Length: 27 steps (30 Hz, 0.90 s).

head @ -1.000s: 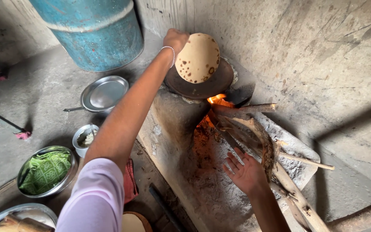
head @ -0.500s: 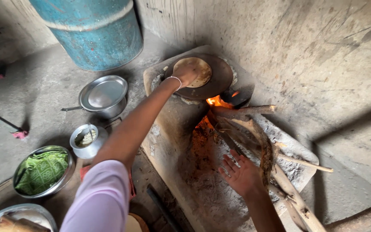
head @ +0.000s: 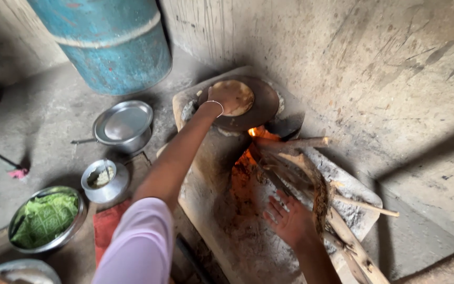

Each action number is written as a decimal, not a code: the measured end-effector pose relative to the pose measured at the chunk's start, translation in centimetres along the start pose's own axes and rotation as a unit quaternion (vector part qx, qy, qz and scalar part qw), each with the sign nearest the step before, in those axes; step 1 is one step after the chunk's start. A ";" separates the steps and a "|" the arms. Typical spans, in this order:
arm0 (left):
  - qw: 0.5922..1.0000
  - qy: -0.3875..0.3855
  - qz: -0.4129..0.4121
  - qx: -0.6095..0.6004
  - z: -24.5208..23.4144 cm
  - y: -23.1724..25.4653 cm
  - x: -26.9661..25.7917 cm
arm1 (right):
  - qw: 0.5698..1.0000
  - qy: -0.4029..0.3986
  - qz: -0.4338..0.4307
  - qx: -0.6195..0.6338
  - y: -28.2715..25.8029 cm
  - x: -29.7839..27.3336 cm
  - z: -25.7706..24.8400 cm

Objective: The person kneads and shapes dough into flat rounds, places them on a hot griddle over a wood fire, and flips them as they cook. They also add wood to the fire to maintain heat and handle the dough and cooked flatbreads by hand.

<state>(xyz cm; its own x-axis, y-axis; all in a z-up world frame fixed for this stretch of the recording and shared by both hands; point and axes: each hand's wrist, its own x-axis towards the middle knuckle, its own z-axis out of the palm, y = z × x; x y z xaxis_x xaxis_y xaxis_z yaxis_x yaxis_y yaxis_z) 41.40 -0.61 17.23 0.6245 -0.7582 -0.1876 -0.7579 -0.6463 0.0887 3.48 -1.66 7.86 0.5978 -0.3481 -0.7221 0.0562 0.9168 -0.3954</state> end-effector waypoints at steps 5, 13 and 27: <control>0.985 0.127 0.110 -0.024 4.3 -2.6 1.6 | 0.999 -0.036 -0.013 0.004 0.1 0.8 -0.2; 0.854 0.370 0.154 -0.331 4.6 5.5 -11.3 | 0.928 -0.089 -0.327 -0.154 1.7 -4.5 4.0; 0.600 0.059 -0.110 -0.790 5.0 12.9 -26.8 | 0.676 -0.210 -0.569 -0.418 5.5 1.7 5.4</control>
<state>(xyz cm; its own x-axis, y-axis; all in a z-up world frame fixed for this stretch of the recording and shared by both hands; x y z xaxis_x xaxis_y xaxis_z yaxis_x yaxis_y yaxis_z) 13.90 11.81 18.49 0.7565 -0.5803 -0.3017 0.4120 0.0646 0.9089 9.18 3.80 7.54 0.7319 -0.4879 0.4757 0.3035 -0.3916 -0.8686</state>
